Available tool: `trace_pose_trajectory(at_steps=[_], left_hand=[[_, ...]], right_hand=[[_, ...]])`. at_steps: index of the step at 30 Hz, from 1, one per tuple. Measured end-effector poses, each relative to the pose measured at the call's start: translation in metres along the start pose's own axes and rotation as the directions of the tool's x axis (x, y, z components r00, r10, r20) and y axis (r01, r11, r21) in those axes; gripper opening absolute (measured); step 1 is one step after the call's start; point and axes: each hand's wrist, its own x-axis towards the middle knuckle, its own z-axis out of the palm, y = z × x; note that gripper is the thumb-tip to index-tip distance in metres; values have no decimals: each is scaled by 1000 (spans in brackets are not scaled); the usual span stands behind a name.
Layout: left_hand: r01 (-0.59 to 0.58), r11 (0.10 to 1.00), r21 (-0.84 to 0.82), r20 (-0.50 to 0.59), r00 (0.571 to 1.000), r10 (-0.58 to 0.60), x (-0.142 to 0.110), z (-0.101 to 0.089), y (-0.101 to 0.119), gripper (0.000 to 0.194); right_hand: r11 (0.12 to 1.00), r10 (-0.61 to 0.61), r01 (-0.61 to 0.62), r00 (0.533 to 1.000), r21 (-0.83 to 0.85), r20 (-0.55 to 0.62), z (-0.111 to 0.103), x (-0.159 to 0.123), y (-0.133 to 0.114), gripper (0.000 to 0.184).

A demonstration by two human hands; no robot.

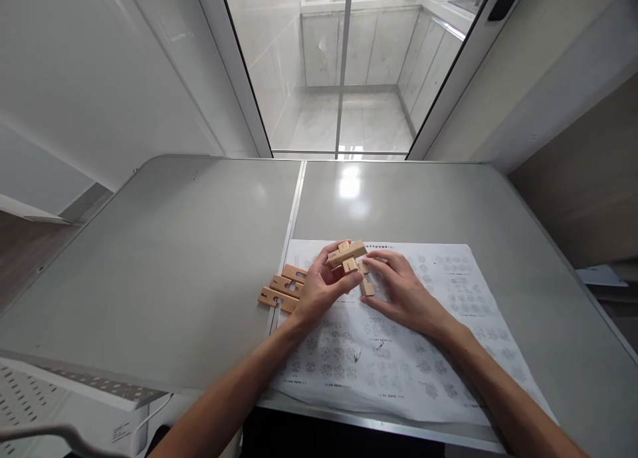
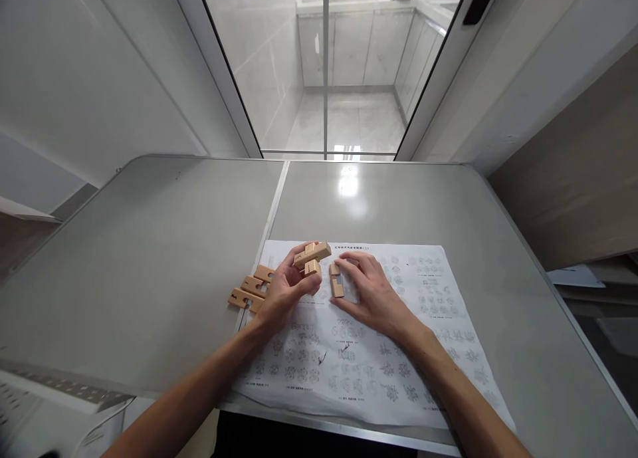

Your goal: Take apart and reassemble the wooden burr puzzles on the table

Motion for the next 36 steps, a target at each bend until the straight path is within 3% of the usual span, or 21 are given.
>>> trace_pose_trajectory(at_steps=[2,5,8,10,13,16,22,29,36], left_hand=[[-8,1000,3,6,1000,8,0,0,1,66],[-14,1000,-8,6,1000,14,-1,2,3,64],[-32,999,-4,27,999,32,-1,3,4,66],[-58,998,28,60,997,56,-2,3,4,67],[-81,986,148,99,993,66,-5,4,3,69],[-75,959,273,97,994,50,-8,6,2,72],[-103,937,334,124,990,64,-8,8,-1,73],[-176,893,414,144,982,127,-8,8,-7,69],[-306,750,586,174,952,253,-7,4,-13,68]], right_hand=[[997,21,-21,1000,72,0,-1,0,-1,58],[946,140,-146,989,288,40,-4,1,-6,57],[794,225,-253,967,552,119,-10,1,-11,58],[666,214,-282,959,691,185,-14,1,-12,57],[508,172,-322,947,799,272,-19,1,-10,55],[427,175,-364,931,828,319,-21,0,-4,57],[390,147,-411,911,824,385,-22,1,0,71],[381,164,-399,917,834,363,-21,4,-5,70],[349,233,-379,921,857,313,-14,3,-1,60]])
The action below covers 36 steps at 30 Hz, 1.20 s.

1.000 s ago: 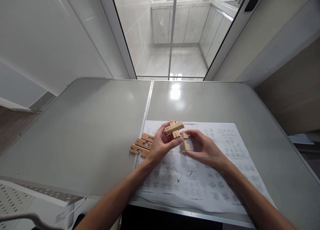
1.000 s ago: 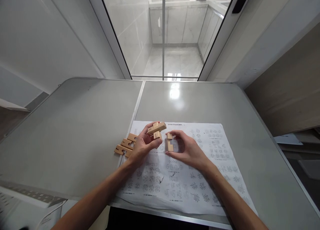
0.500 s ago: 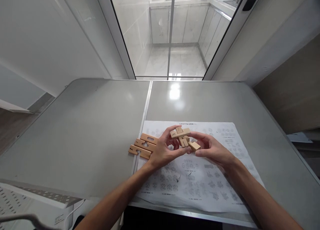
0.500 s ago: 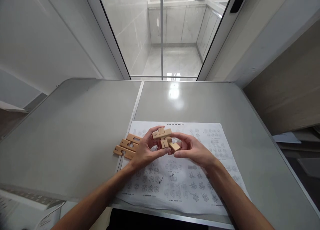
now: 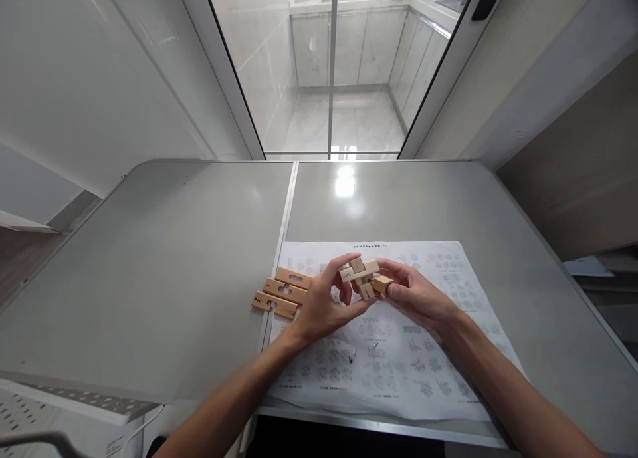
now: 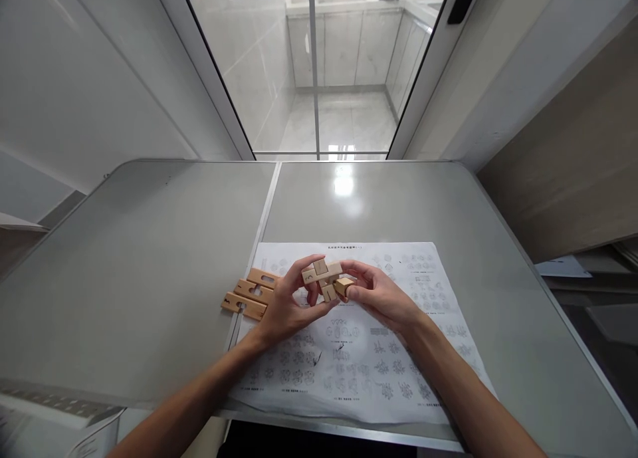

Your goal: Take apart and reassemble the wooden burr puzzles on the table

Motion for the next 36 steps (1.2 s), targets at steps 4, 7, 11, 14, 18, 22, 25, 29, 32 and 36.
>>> trace_pose_trajectory(at_steps=[4,7,11,14,18,22,25,29,32,36], left_hand=[[-72,994,77,28,997,70,0,-2,-2,66],[-151,983,107,68,987,144,1,-2,-4,66],[-207,969,137,111,975,193,1,0,-6,65],[-234,952,197,102,971,218,0,1,-7,67],[-245,935,258,88,969,230,0,-1,-6,68],[-260,940,221,110,964,241,1,-1,-4,69],[-238,955,179,101,970,222,2,-1,-3,68],[-151,985,83,45,988,148,4,-3,0,67],[-44,997,-62,85,995,49,5,-4,4,65],[71,976,-204,178,983,-35,5,-5,10,68]], right_hand=[[1000,5,-5,999,1,-33,1,0,-1,51],[1000,18,-18,1000,10,-16,2,0,-3,45],[999,39,-39,999,5,11,4,0,-6,41],[998,57,-56,998,-22,11,3,0,-7,41],[996,83,-80,995,-42,59,2,-1,-7,43],[994,83,-78,994,-72,72,4,-2,-8,43],[993,28,-21,998,-113,60,6,-2,-7,42],[962,-72,61,997,-266,-29,10,-3,-3,41],[869,-204,138,975,-475,-90,13,-3,-1,34],[704,-357,236,933,-670,-47,15,-4,-3,39]])
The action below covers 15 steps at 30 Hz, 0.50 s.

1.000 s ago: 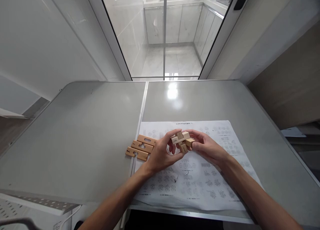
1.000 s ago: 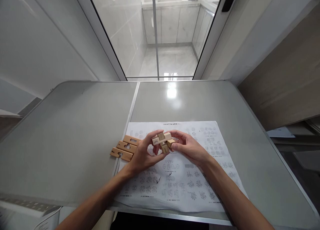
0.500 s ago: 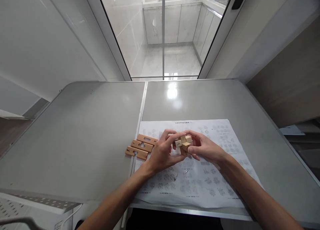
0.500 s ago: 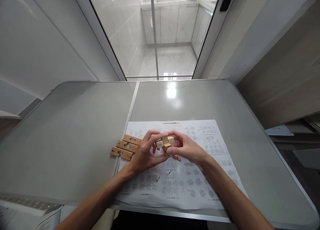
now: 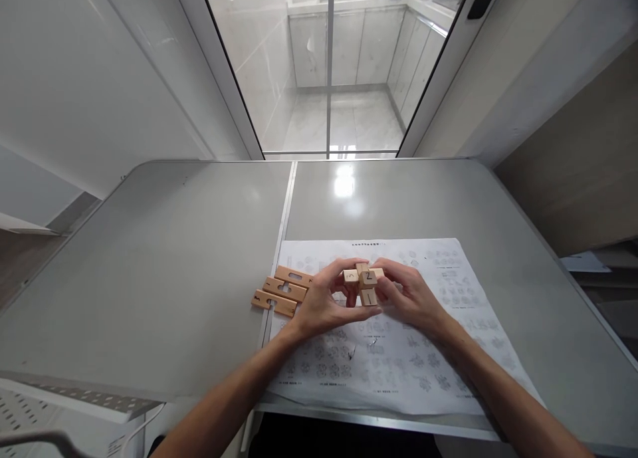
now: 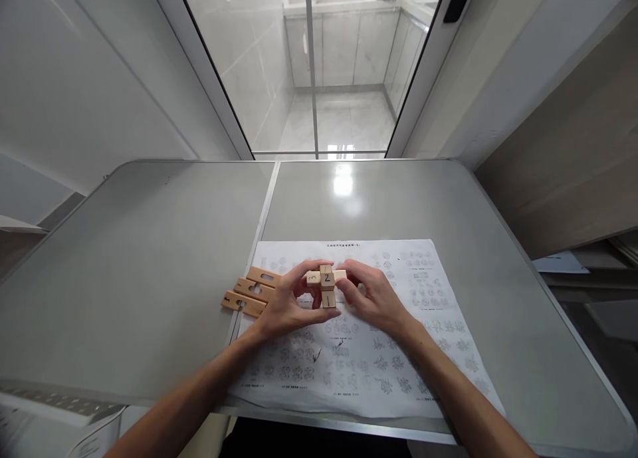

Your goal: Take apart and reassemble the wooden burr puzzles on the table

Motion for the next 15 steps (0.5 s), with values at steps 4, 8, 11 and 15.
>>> trace_pose_trajectory(at_steps=[4,8,11,15], left_hand=[[-101,992,71,-18,995,103,0,1,1,66],[-233,934,270,-4,970,244,-1,2,-3,62],[-232,930,284,-11,969,245,-2,2,-6,64],[-202,955,219,-38,976,215,0,2,-7,68]], right_hand=[[999,-12,13,1000,-30,6,0,-1,1,51],[988,103,-105,994,110,21,6,-3,9,65],[959,167,-181,983,217,81,8,-3,13,69],[955,149,-164,986,248,75,8,-3,12,70]])
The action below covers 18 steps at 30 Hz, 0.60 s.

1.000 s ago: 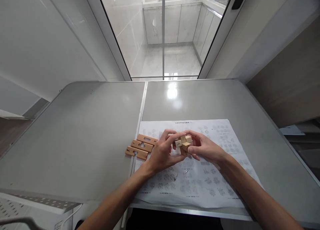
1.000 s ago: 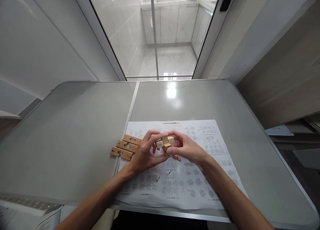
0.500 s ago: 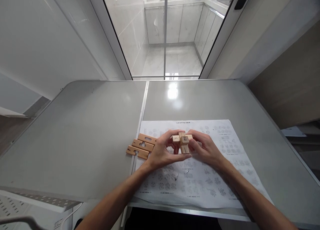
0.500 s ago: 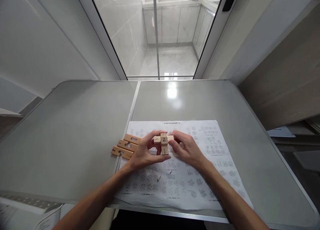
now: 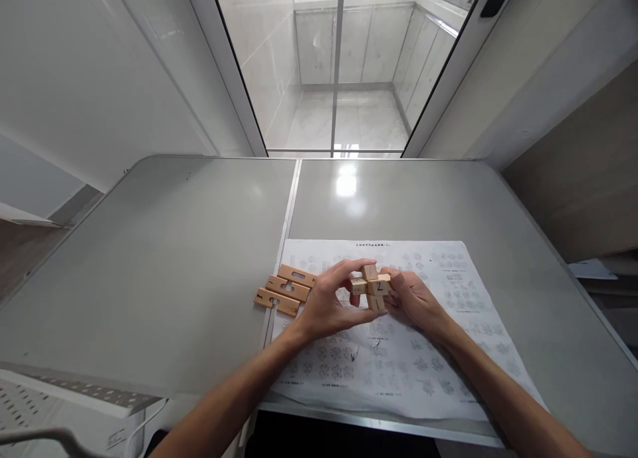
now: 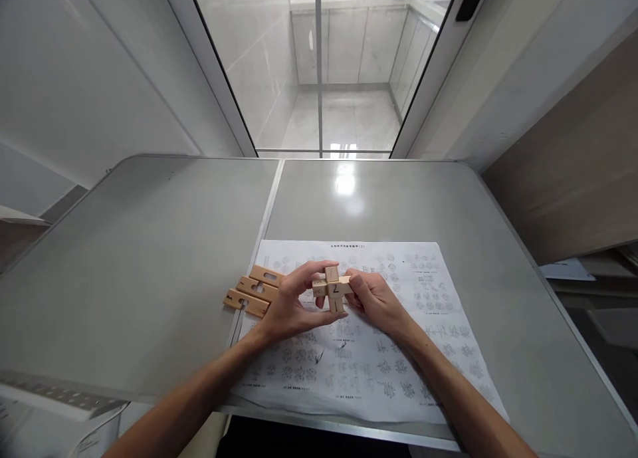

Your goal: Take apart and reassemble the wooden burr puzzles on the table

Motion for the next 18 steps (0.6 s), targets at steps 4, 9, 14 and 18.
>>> trace_pose_trajectory(at_steps=[4,9,14,18], left_hand=[[0,1000,4,-8,1000,0,1,0,-1,70],[-42,992,120,5,999,42,-3,0,1,64],[-49,980,195,-19,998,54,-4,-1,4,64],[42,995,92,14,999,-44,-4,1,-1,69]], right_hand=[[998,15,-15,1000,-64,-3,2,-1,-3,66],[992,119,-121,992,40,45,3,-1,-6,68],[945,258,-277,958,176,126,4,-1,-8,70],[905,286,-298,954,304,85,7,0,-9,67]])
